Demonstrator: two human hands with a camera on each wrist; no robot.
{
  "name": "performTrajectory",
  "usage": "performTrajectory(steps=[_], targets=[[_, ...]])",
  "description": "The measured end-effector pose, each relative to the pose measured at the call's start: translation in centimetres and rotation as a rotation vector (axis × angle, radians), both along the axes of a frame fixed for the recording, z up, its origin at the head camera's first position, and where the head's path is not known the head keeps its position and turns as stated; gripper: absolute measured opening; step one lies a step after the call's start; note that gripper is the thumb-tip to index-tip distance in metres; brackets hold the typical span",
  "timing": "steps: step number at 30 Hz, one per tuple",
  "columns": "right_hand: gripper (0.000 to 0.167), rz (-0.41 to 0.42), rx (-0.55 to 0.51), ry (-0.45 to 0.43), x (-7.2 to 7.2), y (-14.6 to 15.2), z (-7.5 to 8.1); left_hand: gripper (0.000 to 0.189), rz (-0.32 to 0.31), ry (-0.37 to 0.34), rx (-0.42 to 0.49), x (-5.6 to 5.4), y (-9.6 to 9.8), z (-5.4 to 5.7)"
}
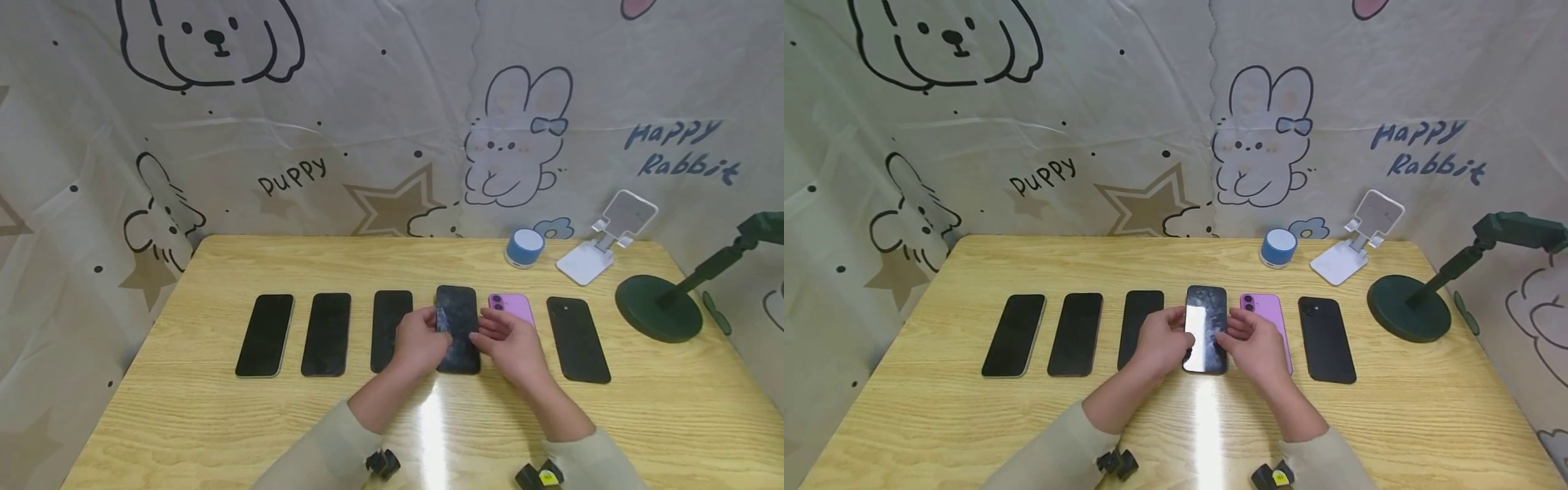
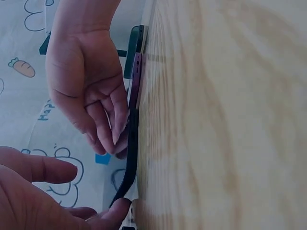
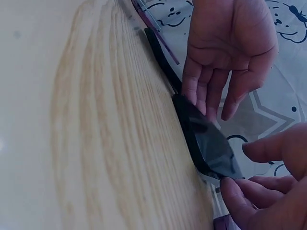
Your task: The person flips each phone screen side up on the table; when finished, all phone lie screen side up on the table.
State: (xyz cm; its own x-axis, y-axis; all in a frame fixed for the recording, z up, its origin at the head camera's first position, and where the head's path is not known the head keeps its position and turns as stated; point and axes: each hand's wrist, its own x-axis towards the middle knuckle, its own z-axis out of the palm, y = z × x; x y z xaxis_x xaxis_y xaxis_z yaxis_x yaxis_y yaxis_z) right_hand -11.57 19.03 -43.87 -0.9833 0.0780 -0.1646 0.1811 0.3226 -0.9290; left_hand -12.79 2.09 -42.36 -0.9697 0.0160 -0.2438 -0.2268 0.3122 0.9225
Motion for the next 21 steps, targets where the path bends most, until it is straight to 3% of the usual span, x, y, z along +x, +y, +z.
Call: performTrajectory(steps=[14, 21], targets=[[0.06, 0.174, 0.094, 0.0, 0.44, 0.06, 0.42, 0.062, -0.074, 0.006, -0.056, 0.66, -0.15, -0.26], [0.063, 0.222, 0.131, 0.005, 0.44, 0.31, 0.82, 0.065, -0.072, 0.014, -0.068, 0.62, -0.13, -0.06]])
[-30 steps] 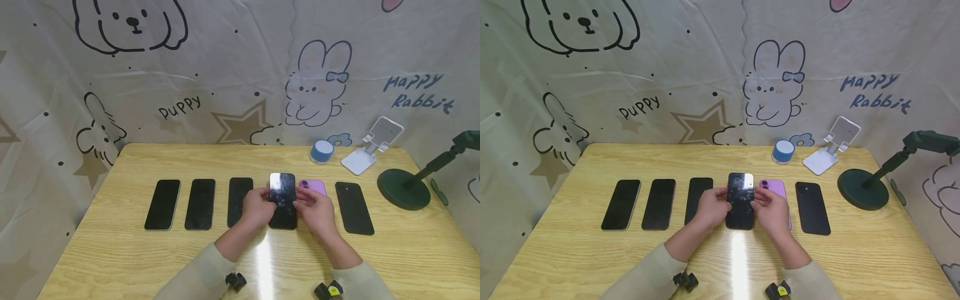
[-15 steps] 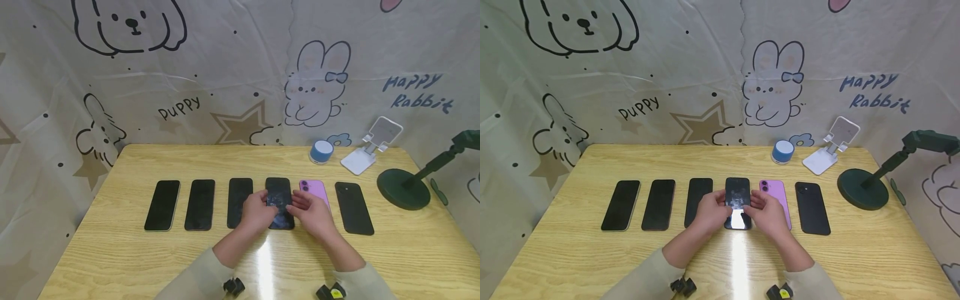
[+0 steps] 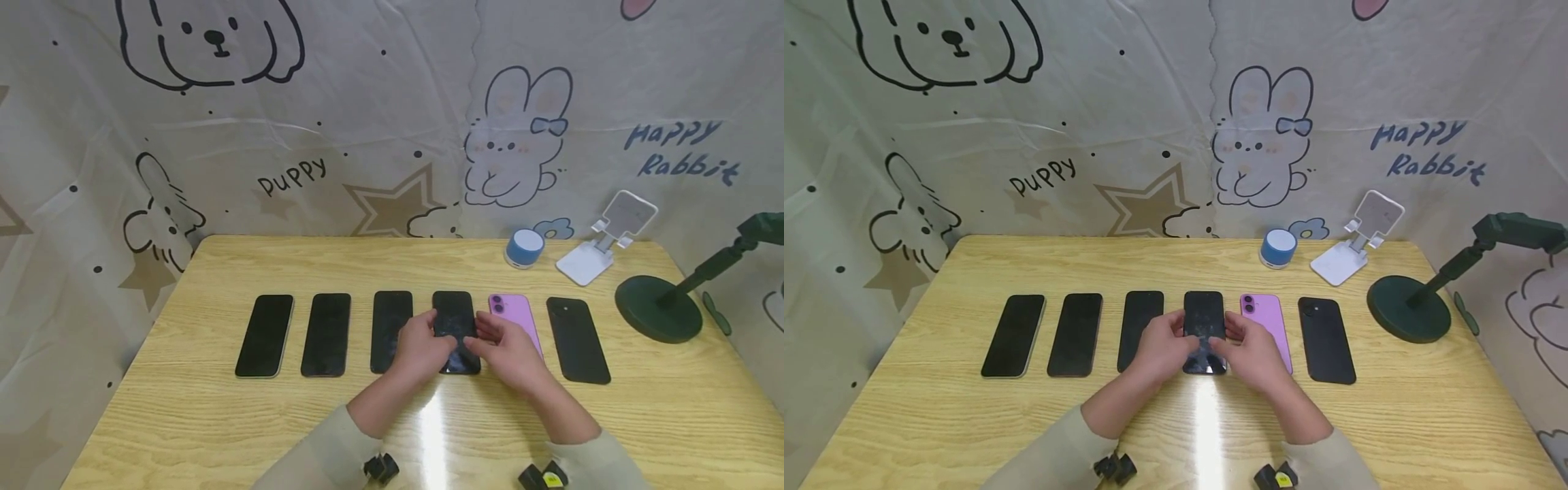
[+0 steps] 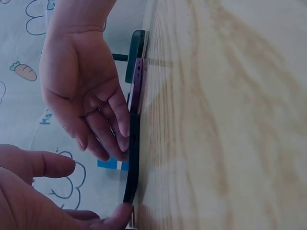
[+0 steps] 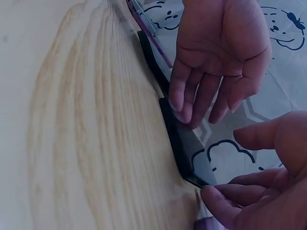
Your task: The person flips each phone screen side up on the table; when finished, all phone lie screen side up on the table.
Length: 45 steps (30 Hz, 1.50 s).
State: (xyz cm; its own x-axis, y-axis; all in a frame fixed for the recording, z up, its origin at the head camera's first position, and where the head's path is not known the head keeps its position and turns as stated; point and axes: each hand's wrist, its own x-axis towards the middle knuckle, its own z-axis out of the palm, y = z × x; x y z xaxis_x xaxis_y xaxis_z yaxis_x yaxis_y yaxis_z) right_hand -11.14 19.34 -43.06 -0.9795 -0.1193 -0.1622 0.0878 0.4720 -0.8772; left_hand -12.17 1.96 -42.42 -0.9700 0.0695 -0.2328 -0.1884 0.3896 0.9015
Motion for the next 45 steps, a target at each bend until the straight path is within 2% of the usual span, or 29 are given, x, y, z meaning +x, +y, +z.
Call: performTrajectory(steps=[5, 9, 12, 17, 22, 26, 30, 40, 45], targets=[[0.06, -0.04, 0.038, 0.032, 0.4, 1.8, 0.9, 0.07, 0.004, 0.073, 0.005, 0.3, 0.7, 0.4], [0.059, -0.091, 0.128, 0.053, 0.5, 4.0, 1.5, 0.068, -0.007, 0.133, 0.01, 0.4, 2.3, 1.0], [0.061, -0.101, 0.176, 0.049, 0.5, 5.6, 1.7, 0.066, -0.035, 0.112, 0.024, 0.2, 3.8, 1.3], [0.067, -0.082, 0.159, 0.027, 0.3, 7.2, 1.7, 0.067, -0.054, -0.007, 0.074, -0.1, 6.5, 1.5], [0.07, -0.068, 0.131, 0.01, -0.2, 8.0, 1.5, 0.071, -0.014, -0.091, 0.059, -0.6, 8.8, 1.2], [0.07, -0.063, 0.114, 0.0, -0.3, 8.1, 1.2, 0.075, 0.031, -0.113, 0.058, -0.8, 10.0, 0.9], [0.073, -0.065, 0.106, -0.003, -0.4, 8.1, 1.2, 0.081, 0.077, -0.098, 0.09, -0.8, 10.6, 0.9], [0.072, -0.079, 0.144, -0.024, -0.6, 8.5, 1.3, 0.076, 0.163, -0.09, 0.156, -0.8, 11.2, 0.5], [0.071, -0.087, 0.11, -0.025, -0.8, 8.8, 1.2, 0.075, 0.222, -0.112, 0.239, -0.9, 11.4, 0.5]])
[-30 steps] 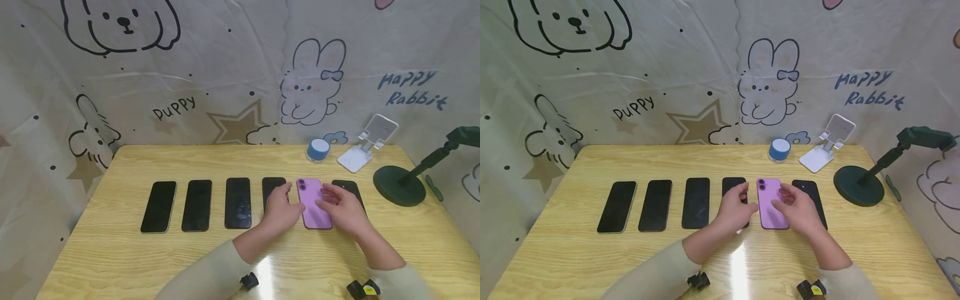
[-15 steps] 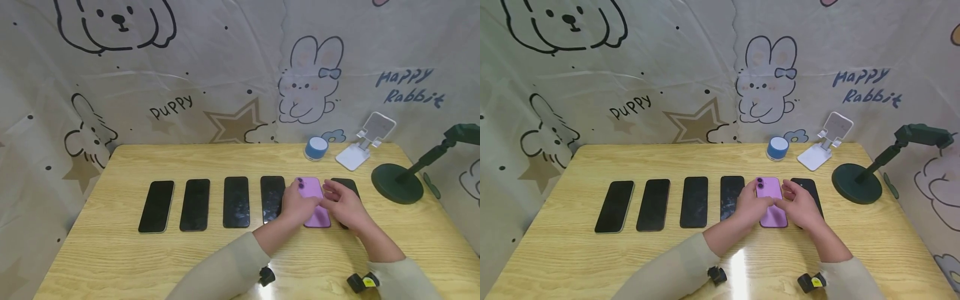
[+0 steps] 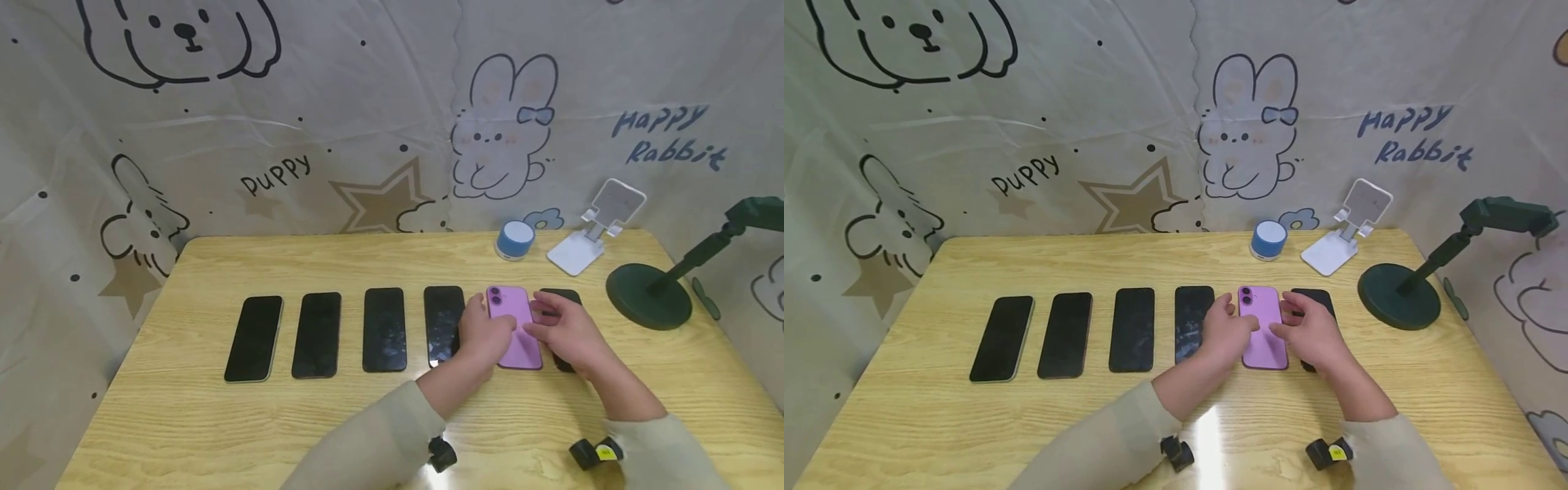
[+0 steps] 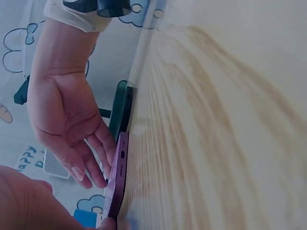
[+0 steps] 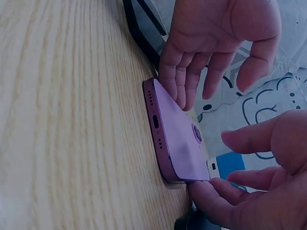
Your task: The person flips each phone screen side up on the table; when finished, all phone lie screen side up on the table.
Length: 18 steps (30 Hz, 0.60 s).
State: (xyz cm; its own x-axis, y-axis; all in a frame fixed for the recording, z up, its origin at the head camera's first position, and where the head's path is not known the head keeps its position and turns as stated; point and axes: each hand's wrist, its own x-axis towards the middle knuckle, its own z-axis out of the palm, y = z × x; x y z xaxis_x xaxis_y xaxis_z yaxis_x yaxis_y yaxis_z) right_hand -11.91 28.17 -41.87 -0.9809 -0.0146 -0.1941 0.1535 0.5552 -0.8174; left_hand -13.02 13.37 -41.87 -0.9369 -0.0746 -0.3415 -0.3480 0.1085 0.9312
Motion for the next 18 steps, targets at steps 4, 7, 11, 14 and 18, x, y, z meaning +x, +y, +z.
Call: performTrajectory(steps=[4, 7, 11, 14, 18], targets=[[0.066, -0.029, -0.005, 0.013, 0.0, -0.1, -0.1, 0.073, 0.047, -0.026, 0.052, 0.0, 0.1, 0.1], [0.062, -0.051, 0.019, 0.012, 0.1, -0.6, -0.1, 0.074, 0.052, -0.034, 0.059, 0.2, 0.2, 0.1], [0.059, -0.04, 0.132, 0.015, 0.4, -1.1, 0.0, 0.077, 0.039, -0.042, 0.057, 0.3, 0.3, 0.3], [0.058, -0.029, 0.21, 0.03, 0.6, -1.0, 0.2, 0.078, 0.024, -0.044, 0.054, 0.4, 0.3, 0.4], [0.058, -0.016, 0.22, 0.029, 0.6, -1.2, 0.4, 0.078, 0.007, -0.054, 0.052, 0.5, 0.2, 0.4]])
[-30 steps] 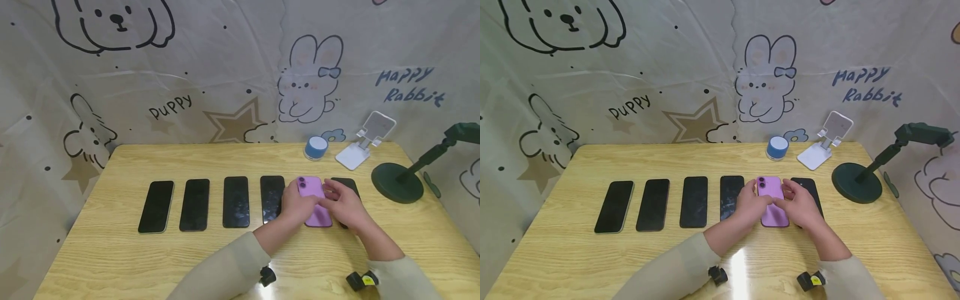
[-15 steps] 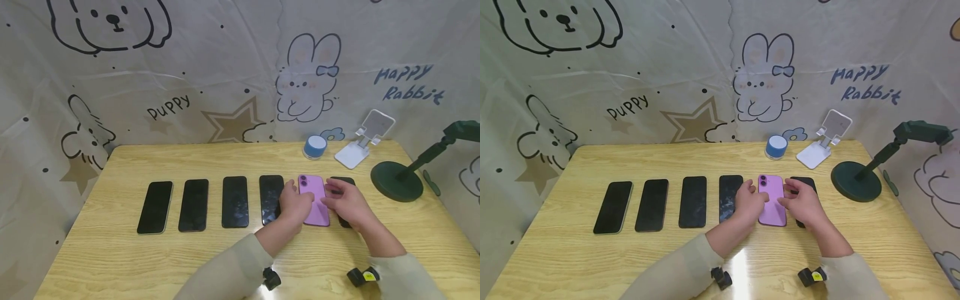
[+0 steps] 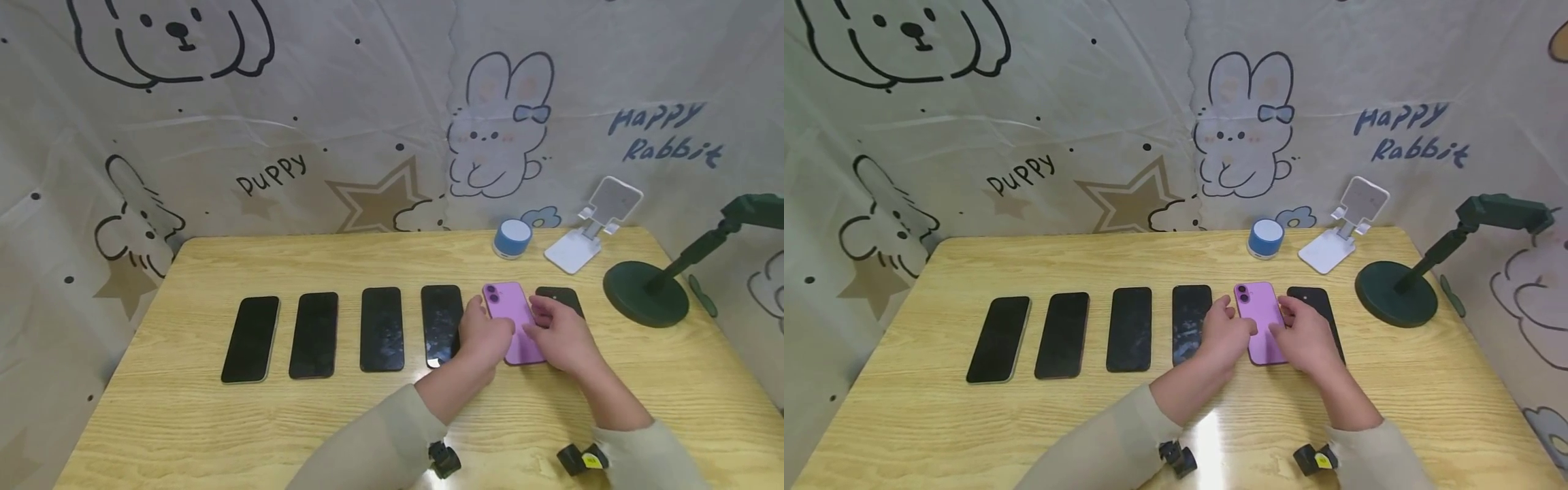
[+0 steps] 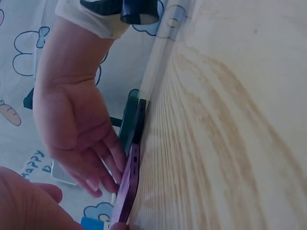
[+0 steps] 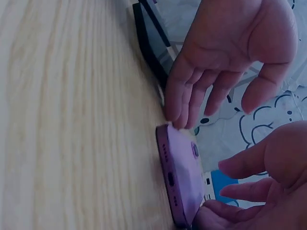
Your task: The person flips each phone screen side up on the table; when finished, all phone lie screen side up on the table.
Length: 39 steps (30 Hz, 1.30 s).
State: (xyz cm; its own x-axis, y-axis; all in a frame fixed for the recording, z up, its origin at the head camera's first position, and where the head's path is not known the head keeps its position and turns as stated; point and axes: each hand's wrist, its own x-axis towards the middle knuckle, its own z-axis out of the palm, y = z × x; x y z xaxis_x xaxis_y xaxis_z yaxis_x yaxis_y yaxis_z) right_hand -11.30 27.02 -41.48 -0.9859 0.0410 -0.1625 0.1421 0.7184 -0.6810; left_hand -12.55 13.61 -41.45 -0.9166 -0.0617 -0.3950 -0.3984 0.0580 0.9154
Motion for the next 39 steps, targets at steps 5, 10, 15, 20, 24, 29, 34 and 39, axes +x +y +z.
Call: performTrajectory(steps=[5, 10, 15, 20, 24, 29, 34, 39], targets=[[0.06, -0.01, -0.05, -0.028, -0.2, -0.6, 0.1, 0.078, -0.004, 0.015, -0.024, 0.1, -0.2, 0.1], [0.061, -0.072, -0.079, -0.069, -0.3, -1.0, -0.1, 0.081, 0.014, 0.012, -0.029, 0.1, -0.1, 0.2], [0.065, -0.093, -0.092, -0.093, -0.3, -1.2, -0.6, 0.08, 0.084, -0.016, 0.019, -0.1, 0.0, 0.2], [0.065, -0.133, -0.24, -0.089, 0.2, -0.2, -0.8, 0.075, 0.134, -0.051, 0.114, -0.3, 0.2, 0.2], [0.065, -0.19, -0.459, -0.085, 0.7, 0.4, -0.8, 0.075, 0.153, -0.052, 0.164, -0.3, 0.4, 0.2], [0.065, -0.226, -0.544, -0.027, 1.2, 0.3, -0.6, 0.063, 0.152, -0.015, 0.235, -0.1, 0.3, 0.3], [0.067, -0.19, -0.49, 0.024, 1.6, 0.2, -0.7, 0.045, 0.123, 0.016, 0.305, -0.1, -0.2, 0.5], [0.072, -0.105, -0.45, 0.03, 1.6, -0.1, -0.8, 0.03, 0.079, 0.014, 0.322, -0.1, -0.7, 0.7]])
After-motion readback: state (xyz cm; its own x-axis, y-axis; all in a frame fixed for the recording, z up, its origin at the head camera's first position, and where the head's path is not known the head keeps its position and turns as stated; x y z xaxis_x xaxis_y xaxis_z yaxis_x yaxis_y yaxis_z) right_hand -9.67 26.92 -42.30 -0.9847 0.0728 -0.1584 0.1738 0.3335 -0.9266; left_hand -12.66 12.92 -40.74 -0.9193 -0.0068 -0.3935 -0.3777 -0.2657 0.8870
